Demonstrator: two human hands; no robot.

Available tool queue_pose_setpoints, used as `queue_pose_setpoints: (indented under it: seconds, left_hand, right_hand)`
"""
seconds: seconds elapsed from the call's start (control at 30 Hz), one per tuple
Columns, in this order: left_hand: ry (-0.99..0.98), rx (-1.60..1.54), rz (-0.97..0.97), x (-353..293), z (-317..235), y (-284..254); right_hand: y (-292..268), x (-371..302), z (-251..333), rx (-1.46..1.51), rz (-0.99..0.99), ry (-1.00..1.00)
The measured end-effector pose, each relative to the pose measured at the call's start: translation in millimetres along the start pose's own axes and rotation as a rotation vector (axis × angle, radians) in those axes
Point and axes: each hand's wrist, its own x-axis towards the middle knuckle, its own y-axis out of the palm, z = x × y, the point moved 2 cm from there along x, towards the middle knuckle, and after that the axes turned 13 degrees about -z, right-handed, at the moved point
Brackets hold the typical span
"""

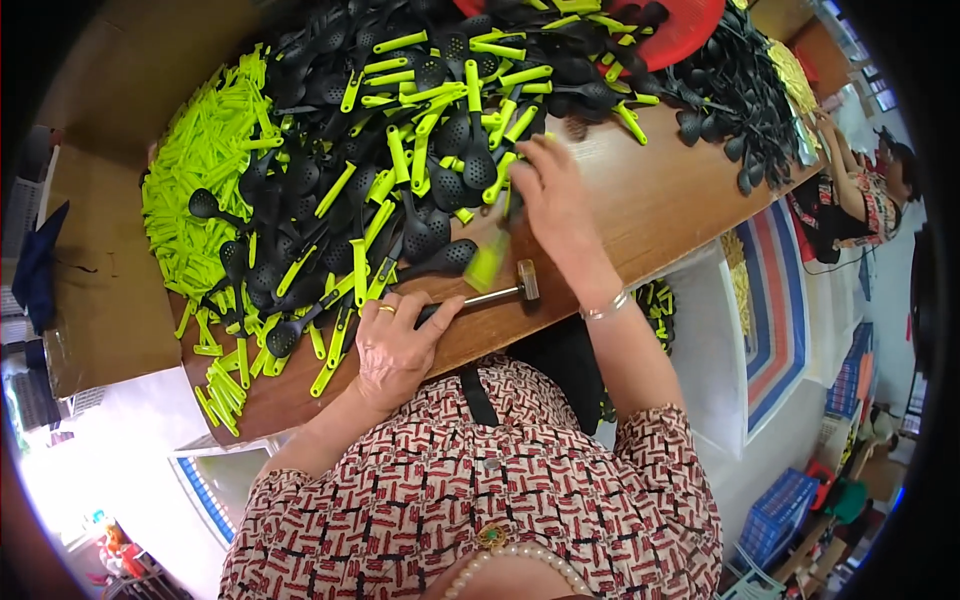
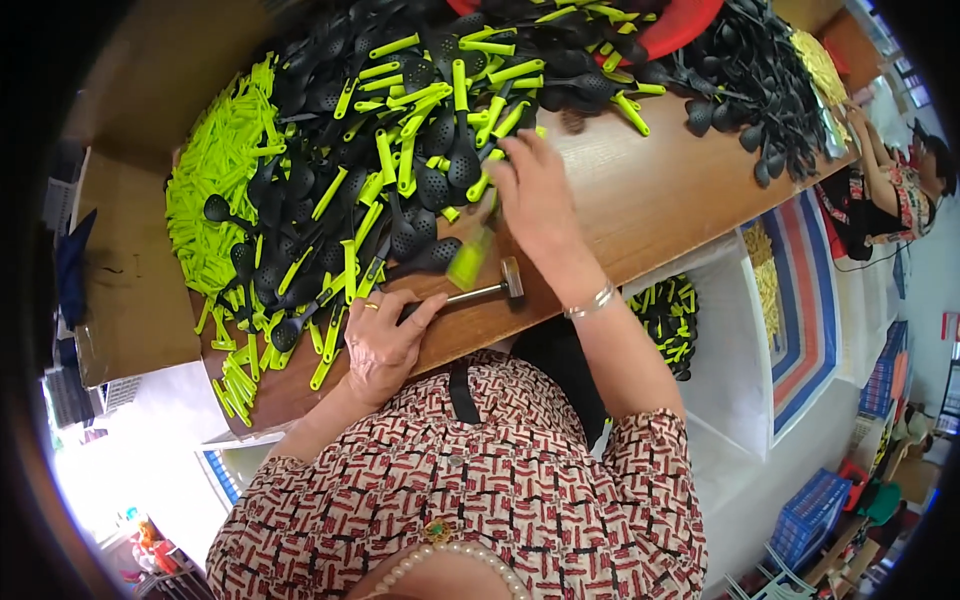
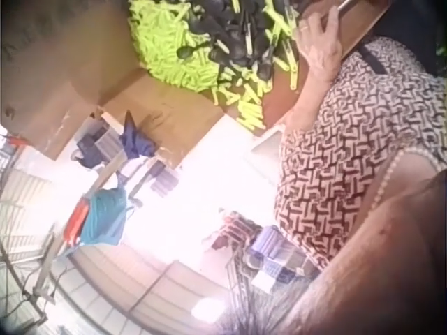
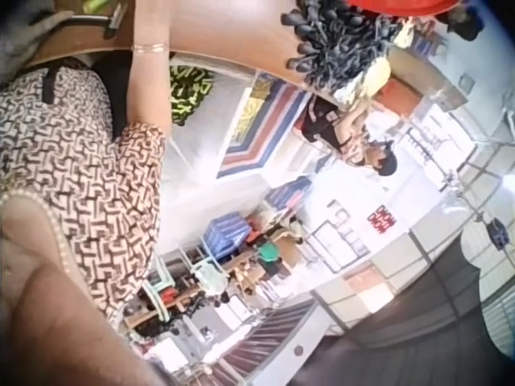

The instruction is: Assembling yellow and black plastic toy parts by hammering them together.

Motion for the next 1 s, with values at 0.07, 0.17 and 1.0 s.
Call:
queue_pose_setpoints:
  seconds: [0.07,0.17,1.0]
  left_hand:
    - [-0.011,-0.037,0.016,1.6,0.8,-1.1]
    - [-0.026,-0.062,0.003,4.1,-0.3,-4.7]
    - [-0.042,-0.078,-0.069,3.2,0.1,3.7]
  right_hand:
    - [4.9,43.5,-4.0,-0.188,-0.122,-0.211]
    - [15.6,101.8,-29.4,-0.474,-0.126,-0.504]
    - [-73.0,155.0,-93.4,-0.563,-0.103,-0.247]
